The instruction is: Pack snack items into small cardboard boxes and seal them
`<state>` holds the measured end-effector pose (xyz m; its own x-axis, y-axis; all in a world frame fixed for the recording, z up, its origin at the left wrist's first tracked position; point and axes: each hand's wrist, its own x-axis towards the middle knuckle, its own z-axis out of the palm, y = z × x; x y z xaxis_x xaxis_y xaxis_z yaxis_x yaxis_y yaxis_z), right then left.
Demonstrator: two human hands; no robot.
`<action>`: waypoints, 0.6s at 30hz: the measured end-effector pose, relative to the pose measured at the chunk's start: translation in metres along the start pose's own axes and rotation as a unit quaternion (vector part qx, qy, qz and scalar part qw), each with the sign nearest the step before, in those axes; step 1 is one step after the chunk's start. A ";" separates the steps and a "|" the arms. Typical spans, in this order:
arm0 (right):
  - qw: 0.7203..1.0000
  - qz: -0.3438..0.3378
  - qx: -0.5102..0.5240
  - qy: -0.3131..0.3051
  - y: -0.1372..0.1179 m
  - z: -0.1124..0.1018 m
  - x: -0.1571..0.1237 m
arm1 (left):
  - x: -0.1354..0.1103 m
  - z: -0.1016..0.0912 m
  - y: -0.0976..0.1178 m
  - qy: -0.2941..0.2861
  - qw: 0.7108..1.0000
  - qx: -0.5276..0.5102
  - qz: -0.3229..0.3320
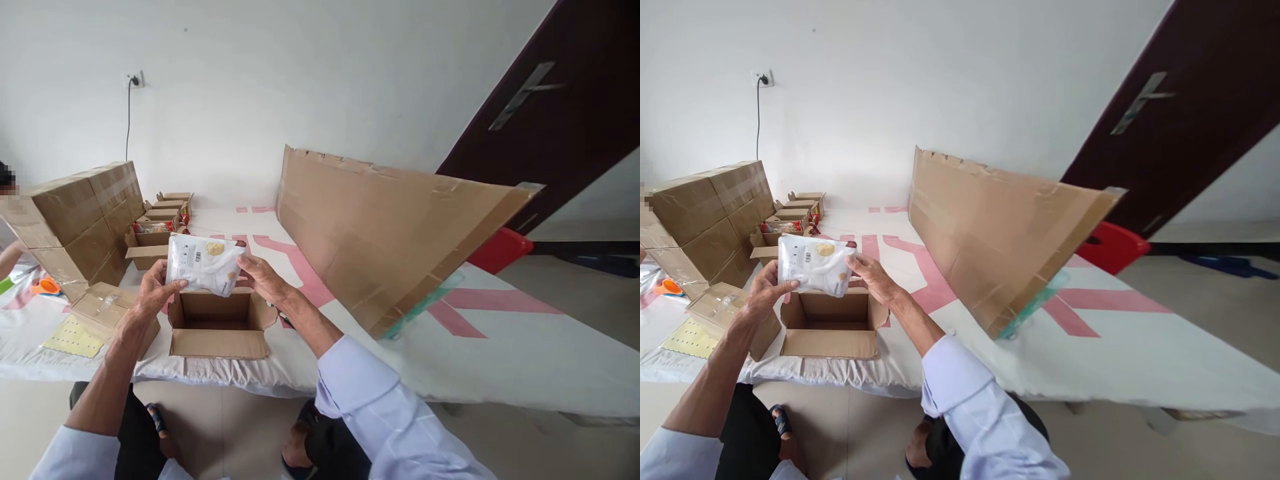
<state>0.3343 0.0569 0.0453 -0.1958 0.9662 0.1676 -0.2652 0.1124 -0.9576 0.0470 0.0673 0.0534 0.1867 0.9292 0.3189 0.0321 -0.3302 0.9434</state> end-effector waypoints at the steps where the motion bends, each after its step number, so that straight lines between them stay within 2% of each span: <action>1: 0.999 0.024 0.017 -0.013 0.003 -0.002 -0.002 | 0.002 0.002 -0.001 0.016 1.000 -0.010 0.018; 3: 0.994 0.082 0.061 -0.040 0.005 -0.003 -0.006 | 0.006 0.006 0.000 0.044 0.997 -0.004 0.063; 5: 0.985 0.123 0.099 -0.069 0.004 -0.002 -0.009 | 0.009 0.010 0.004 0.056 0.990 0.049 0.120; 8: 0.982 0.119 0.114 -0.089 0.000 0.002 -0.014 | 0.010 0.013 0.011 0.053 0.963 0.181 0.195; 11: 0.988 0.090 0.111 -0.066 0.001 0.006 -0.018 | 0.007 0.015 0.016 0.061 0.937 0.269 0.214; 12: 0.989 0.082 0.108 -0.058 0.002 0.008 -0.019 | 0.006 0.015 0.016 0.070 0.938 0.270 0.204; 14: 0.992 0.064 0.100 -0.044 0.006 0.012 -0.021 | 0.006 0.016 0.014 0.070 0.962 0.215 0.155; 16: 0.995 0.038 0.092 -0.027 0.009 0.017 -0.020 | 0.006 0.016 0.010 0.039 0.991 0.109 0.070; 18: 0.996 0.009 0.085 -0.005 0.010 0.021 -0.018 | 0.008 0.014 0.006 0.006 1.000 -0.007 -0.015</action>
<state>0.3157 0.0358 0.0373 -0.2109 0.9654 0.1533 -0.4181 0.0527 -0.9069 0.0628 0.0702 0.0606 0.1741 0.9403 0.2923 0.0226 -0.3006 0.9535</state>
